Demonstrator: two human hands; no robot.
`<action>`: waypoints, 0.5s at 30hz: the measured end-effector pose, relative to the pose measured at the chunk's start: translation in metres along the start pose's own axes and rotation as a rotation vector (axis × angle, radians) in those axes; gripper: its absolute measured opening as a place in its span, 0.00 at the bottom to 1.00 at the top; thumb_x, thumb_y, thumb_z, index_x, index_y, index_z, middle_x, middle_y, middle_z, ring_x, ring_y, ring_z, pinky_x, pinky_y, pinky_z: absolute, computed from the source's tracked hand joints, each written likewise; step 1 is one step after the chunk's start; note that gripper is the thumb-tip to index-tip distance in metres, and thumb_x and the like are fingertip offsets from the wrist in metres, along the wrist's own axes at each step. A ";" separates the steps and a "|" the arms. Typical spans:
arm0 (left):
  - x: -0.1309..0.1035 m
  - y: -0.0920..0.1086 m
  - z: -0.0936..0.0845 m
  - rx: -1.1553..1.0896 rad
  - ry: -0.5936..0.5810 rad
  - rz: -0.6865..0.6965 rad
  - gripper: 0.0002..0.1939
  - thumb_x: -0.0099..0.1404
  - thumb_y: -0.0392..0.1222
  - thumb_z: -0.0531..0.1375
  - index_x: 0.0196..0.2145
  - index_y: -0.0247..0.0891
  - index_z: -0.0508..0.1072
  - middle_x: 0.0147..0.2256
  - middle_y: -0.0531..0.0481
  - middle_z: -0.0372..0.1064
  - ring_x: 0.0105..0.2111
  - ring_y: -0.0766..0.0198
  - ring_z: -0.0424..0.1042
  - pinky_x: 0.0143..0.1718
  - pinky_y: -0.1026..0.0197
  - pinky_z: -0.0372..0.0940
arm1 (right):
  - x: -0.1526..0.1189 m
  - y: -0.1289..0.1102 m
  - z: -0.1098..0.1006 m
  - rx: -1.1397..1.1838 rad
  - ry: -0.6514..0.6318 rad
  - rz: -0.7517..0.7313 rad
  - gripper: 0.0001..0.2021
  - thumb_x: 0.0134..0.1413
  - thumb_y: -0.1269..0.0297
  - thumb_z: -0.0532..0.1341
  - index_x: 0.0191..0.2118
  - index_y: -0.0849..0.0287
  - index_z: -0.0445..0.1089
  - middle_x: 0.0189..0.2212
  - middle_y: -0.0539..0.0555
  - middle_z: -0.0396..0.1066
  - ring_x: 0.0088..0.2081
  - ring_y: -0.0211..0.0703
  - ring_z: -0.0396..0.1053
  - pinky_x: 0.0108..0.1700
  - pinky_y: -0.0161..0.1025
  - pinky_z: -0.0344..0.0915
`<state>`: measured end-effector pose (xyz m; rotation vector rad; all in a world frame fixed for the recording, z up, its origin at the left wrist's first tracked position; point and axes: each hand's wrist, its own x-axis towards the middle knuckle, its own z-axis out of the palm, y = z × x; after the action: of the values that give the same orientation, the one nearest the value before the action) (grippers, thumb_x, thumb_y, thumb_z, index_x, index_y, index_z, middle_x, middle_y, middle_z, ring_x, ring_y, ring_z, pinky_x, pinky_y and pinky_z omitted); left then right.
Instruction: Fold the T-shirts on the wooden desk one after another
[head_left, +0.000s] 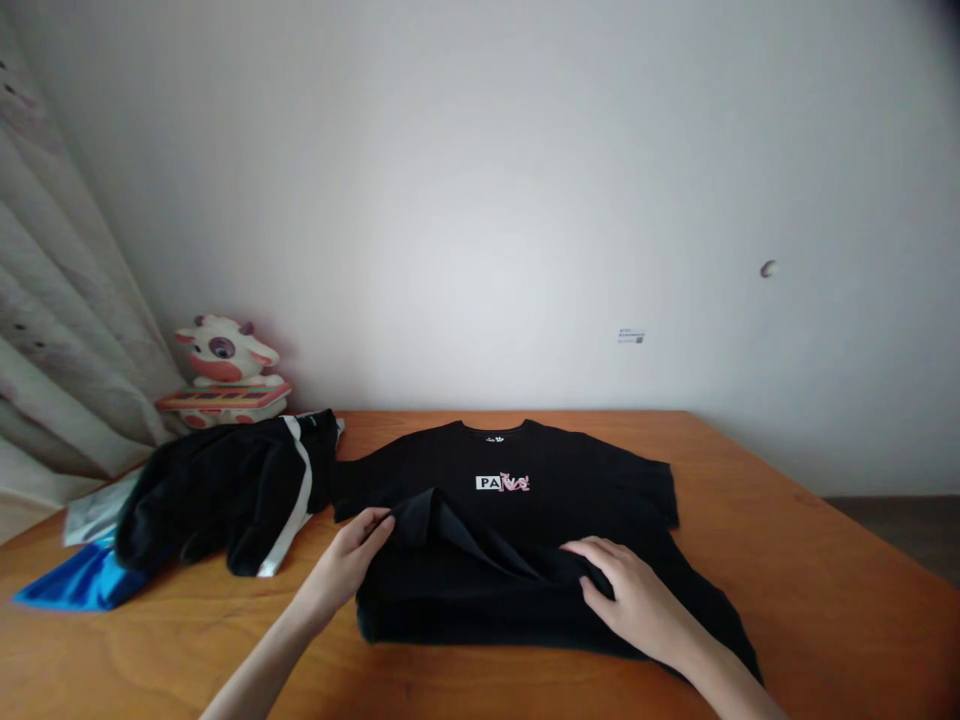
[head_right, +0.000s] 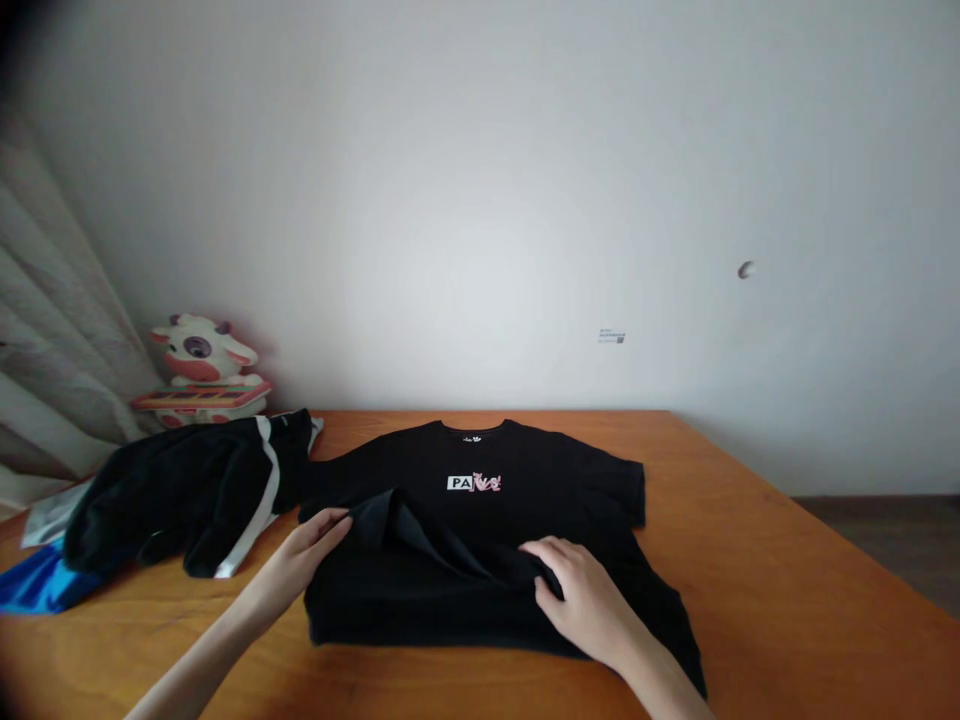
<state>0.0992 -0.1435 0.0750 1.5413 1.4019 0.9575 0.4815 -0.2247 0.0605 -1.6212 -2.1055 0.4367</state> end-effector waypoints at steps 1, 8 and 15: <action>-0.007 -0.004 -0.010 0.121 -0.040 0.001 0.23 0.57 0.65 0.58 0.32 0.42 0.73 0.29 0.52 0.72 0.33 0.56 0.73 0.36 0.60 0.66 | 0.000 -0.002 -0.004 0.006 0.000 0.001 0.20 0.61 0.64 0.53 0.57 0.49 0.72 0.52 0.54 0.75 0.53 0.49 0.72 0.59 0.46 0.65; -0.038 -0.036 -0.049 0.842 -0.179 -0.035 0.16 0.66 0.54 0.51 0.27 0.44 0.69 0.27 0.49 0.73 0.30 0.55 0.74 0.34 0.58 0.62 | 0.002 -0.018 -0.023 0.088 -0.259 -0.021 0.19 0.51 0.45 0.68 0.46 0.47 0.77 0.52 0.53 0.74 0.54 0.53 0.70 0.57 0.44 0.65; 0.045 -0.048 -0.049 0.678 0.330 -0.129 0.25 0.67 0.56 0.53 0.53 0.35 0.68 0.40 0.37 0.75 0.49 0.44 0.75 0.51 0.48 0.65 | 0.072 -0.076 0.006 0.169 -0.188 -0.192 0.15 0.64 0.49 0.59 0.43 0.51 0.77 0.44 0.52 0.76 0.47 0.45 0.73 0.53 0.40 0.65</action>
<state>0.0406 -0.0930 0.0489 1.7842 2.1926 0.7086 0.4006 -0.1748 0.1044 -1.3141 -2.2658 0.7049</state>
